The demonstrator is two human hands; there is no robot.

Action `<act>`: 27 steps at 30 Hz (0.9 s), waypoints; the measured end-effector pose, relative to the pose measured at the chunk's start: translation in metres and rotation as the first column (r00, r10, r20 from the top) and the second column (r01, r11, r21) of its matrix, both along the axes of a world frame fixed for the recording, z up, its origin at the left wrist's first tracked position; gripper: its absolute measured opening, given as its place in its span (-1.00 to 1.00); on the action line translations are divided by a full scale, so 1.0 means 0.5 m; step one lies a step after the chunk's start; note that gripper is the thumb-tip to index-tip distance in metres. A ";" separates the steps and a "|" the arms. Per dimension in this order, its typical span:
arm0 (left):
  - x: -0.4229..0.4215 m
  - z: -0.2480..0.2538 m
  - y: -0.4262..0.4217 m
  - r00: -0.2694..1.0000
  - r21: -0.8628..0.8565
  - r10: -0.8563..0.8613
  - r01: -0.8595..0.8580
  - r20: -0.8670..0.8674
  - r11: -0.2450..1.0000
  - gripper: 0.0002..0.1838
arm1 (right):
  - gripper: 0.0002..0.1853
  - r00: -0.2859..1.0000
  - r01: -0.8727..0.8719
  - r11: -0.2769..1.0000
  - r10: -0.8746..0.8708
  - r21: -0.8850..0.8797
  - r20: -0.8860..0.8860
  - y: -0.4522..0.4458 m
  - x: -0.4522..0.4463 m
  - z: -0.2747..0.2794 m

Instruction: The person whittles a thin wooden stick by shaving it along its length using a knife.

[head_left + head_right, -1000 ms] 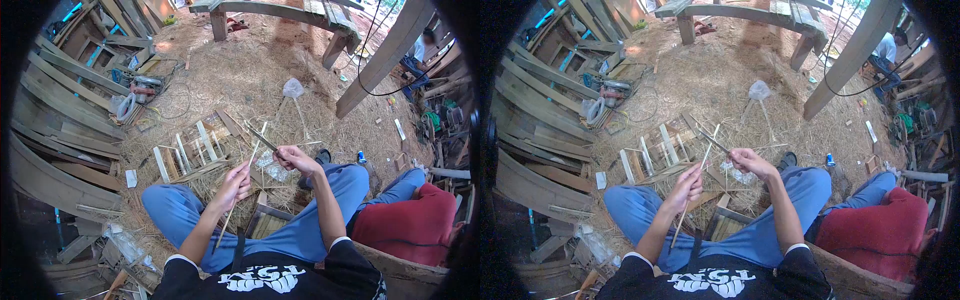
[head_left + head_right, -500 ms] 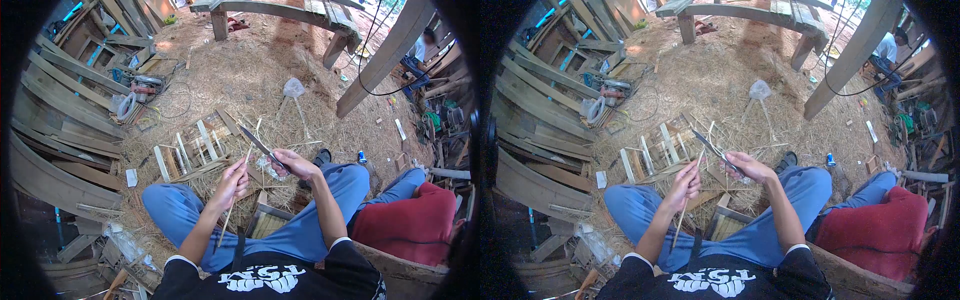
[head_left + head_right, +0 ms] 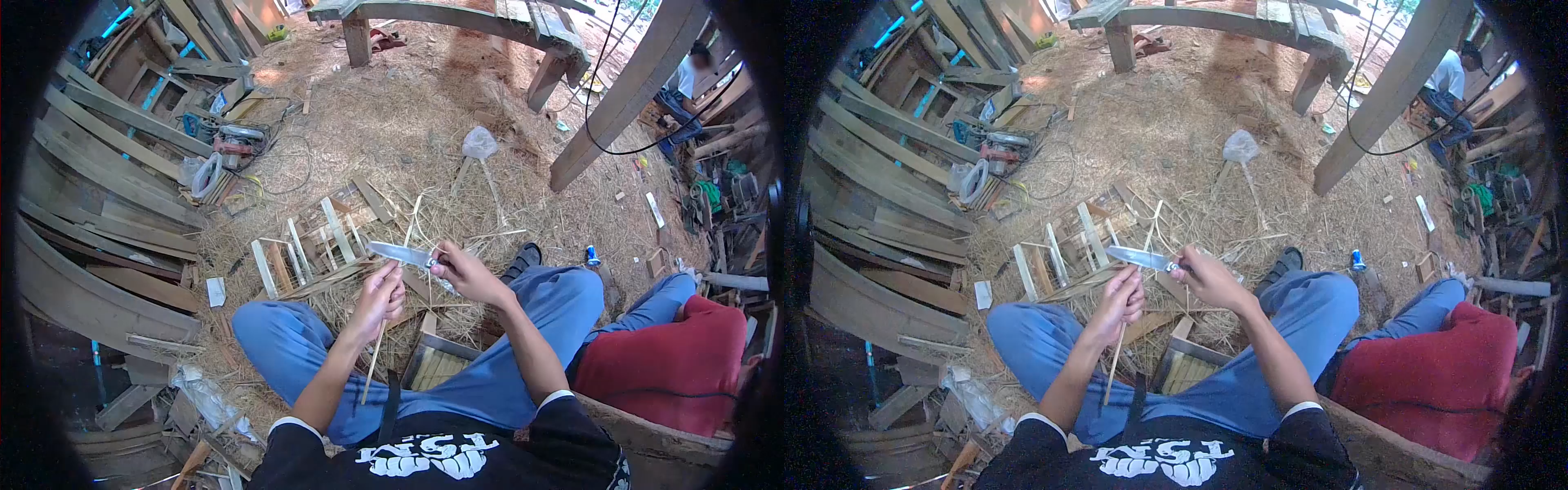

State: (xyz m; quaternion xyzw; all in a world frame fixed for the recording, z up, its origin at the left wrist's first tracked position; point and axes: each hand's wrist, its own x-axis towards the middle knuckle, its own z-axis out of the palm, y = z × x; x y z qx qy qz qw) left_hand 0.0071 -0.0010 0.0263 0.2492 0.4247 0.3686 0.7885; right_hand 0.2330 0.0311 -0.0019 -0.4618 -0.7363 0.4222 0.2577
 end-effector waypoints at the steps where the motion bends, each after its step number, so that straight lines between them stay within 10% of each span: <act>1: -0.003 -0.007 0.002 1.000 -0.001 -0.014 0.014 0.009 1.000 -0.68 | -0.68 1.000 0.000 1.000 0.000 0.020 -0.009 -0.005 -0.006 0.001; 27: -0.001 0.002 0.005 0.991 -0.018 -0.047 0.050 0.128 0.999 -0.59 | -0.68 0.988 0.064 0.931 -0.111 0.358 0.111 -0.022 -0.051 0.021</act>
